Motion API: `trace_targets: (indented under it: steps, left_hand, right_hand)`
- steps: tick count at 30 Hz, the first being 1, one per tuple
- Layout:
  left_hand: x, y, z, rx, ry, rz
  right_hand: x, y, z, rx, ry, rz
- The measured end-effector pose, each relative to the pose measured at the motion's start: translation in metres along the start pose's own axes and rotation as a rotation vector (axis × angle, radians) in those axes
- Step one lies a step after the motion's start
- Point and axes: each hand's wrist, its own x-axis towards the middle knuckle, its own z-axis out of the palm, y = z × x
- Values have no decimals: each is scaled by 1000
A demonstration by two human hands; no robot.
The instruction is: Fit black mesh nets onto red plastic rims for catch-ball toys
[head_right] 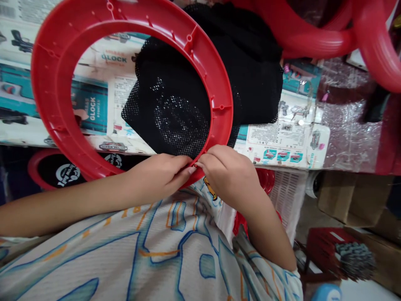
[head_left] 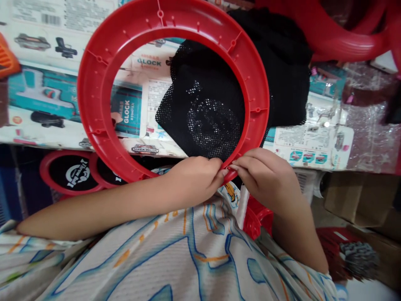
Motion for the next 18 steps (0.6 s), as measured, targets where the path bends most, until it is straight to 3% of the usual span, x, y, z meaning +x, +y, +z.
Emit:
trace_targets:
  steps: [12,18]
  left_hand:
    - [-1,3,4,30,-33,-81]
    - [-3,-3,1,72,-28,-96]
  right_hand:
    - [-6,9,11,-12,96,-126]
    - [-1,-3,13,9,72,4]
